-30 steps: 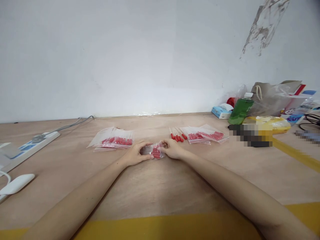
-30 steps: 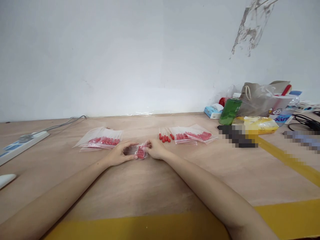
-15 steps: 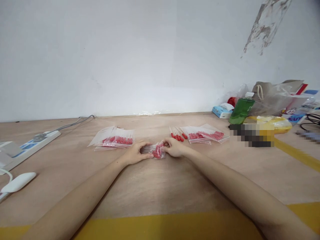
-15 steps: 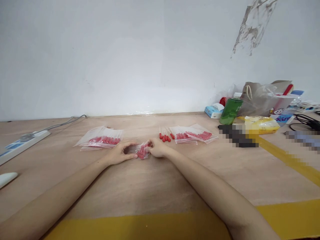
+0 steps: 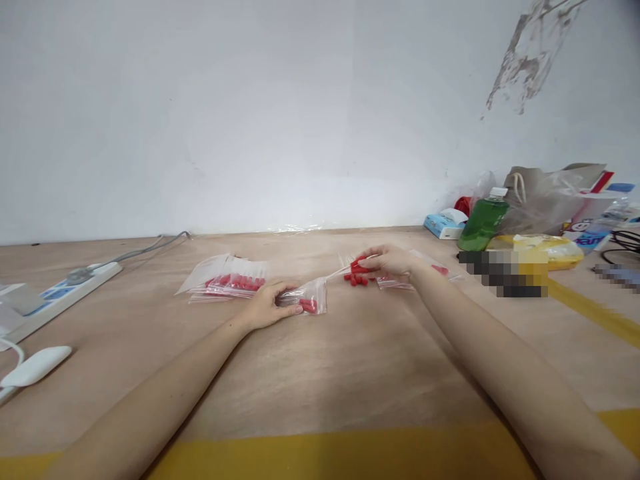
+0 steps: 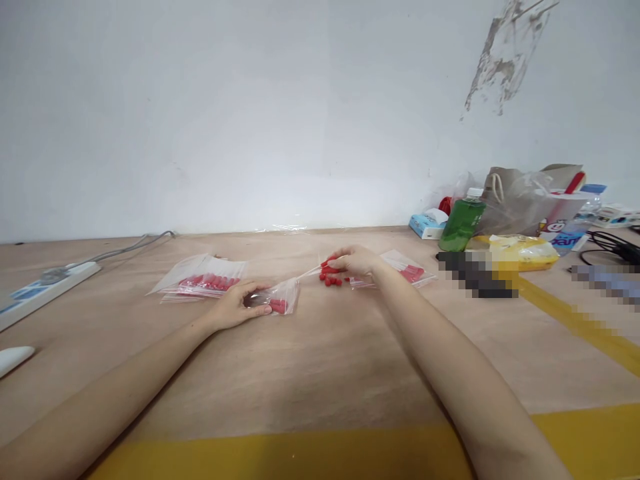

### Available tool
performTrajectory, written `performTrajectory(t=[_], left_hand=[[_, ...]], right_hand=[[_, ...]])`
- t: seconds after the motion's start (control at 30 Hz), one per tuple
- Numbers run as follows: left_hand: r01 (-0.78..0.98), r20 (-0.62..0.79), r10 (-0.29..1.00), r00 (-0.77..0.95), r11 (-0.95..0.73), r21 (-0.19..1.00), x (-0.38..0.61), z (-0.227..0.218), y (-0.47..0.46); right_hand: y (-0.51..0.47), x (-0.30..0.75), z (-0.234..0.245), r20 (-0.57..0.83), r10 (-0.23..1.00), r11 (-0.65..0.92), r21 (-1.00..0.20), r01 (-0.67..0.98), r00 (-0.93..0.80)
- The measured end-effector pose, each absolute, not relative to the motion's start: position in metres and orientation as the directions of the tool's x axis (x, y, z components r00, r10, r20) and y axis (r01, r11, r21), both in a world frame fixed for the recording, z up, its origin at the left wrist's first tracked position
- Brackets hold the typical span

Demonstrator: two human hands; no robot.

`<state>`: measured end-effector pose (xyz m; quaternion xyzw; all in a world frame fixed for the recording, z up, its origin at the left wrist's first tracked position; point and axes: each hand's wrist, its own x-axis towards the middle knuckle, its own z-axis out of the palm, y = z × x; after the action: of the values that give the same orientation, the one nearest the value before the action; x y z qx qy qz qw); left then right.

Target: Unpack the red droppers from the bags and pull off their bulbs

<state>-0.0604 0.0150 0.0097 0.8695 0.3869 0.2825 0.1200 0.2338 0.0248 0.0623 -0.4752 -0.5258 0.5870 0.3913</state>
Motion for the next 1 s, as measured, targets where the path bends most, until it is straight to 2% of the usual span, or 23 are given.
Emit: performTrajectory(t=[0.1, 0.17, 0.23, 0.3, 0.4, 0.47, 0.53, 0.67, 0.8, 0.9, 1.0], left_hand=[[0.628, 0.411, 0.744, 0.526, -0.666, 0.402, -0.06, 0.01, 0.014], [0.639, 0.411, 0.746, 0.524, -0.664, 0.39, -0.06, 0.01, 0.014], [0.641, 0.412, 0.742, 0.528, -0.667, 0.38, -0.06, 0.009, 0.014], [0.641, 0.414, 0.739, 0.531, -0.67, 0.374, -0.061, 0.008, 0.015], [0.649, 0.411, 0.742, 0.53, -0.666, 0.368, -0.062, 0.006, 0.016], [0.651, 0.408, 0.742, 0.533, -0.667, 0.363, -0.062, 0.006, 0.016], [0.649, 0.413, 0.738, 0.534, -0.671, 0.36, -0.062, 0.005, 0.017], [0.65, 0.418, 0.737, 0.531, -0.671, 0.356, -0.061, 0.006, 0.016], [0.657, 0.413, 0.742, 0.528, -0.665, 0.354, -0.061, 0.007, 0.015], [0.661, 0.41, 0.742, 0.53, -0.664, 0.349, -0.061, 0.007, 0.014], [0.663, 0.401, 0.739, 0.542, -0.669, 0.336, -0.061, 0.006, 0.014]], right_hand=[[0.029, 0.253, 0.07, 0.037, 0.997, 0.044, -0.993, 0.109, -0.062], [0.033, 0.257, 0.067, 0.21, 0.977, 0.197, -0.956, 0.216, 0.036], [0.037, 0.254, 0.058, 0.421, 0.906, 0.359, -0.826, 0.435, 0.052], [0.039, 0.247, 0.046, 0.57, 0.821, 0.444, -0.59, 0.674, -0.043], [0.036, 0.235, 0.029, 0.57, 0.784, 0.446, -0.241, 0.862, -0.246], [0.033, 0.23, 0.021, 0.523, 0.788, 0.436, -0.098, 0.895, -0.326], [0.031, 0.228, 0.016, 0.469, 0.795, 0.438, -0.006, 0.899, -0.384], [0.032, 0.227, 0.01, 0.376, 0.807, 0.444, 0.119, 0.888, -0.454], [0.034, 0.227, 0.008, 0.443, 0.793, 0.367, 0.202, 0.908, -0.419], [0.031, 0.225, 0.01, 0.543, 0.764, 0.328, 0.138, 0.935, -0.348], [0.026, 0.217, 0.012, 0.631, 0.728, 0.354, -0.013, 0.935, -0.267]])
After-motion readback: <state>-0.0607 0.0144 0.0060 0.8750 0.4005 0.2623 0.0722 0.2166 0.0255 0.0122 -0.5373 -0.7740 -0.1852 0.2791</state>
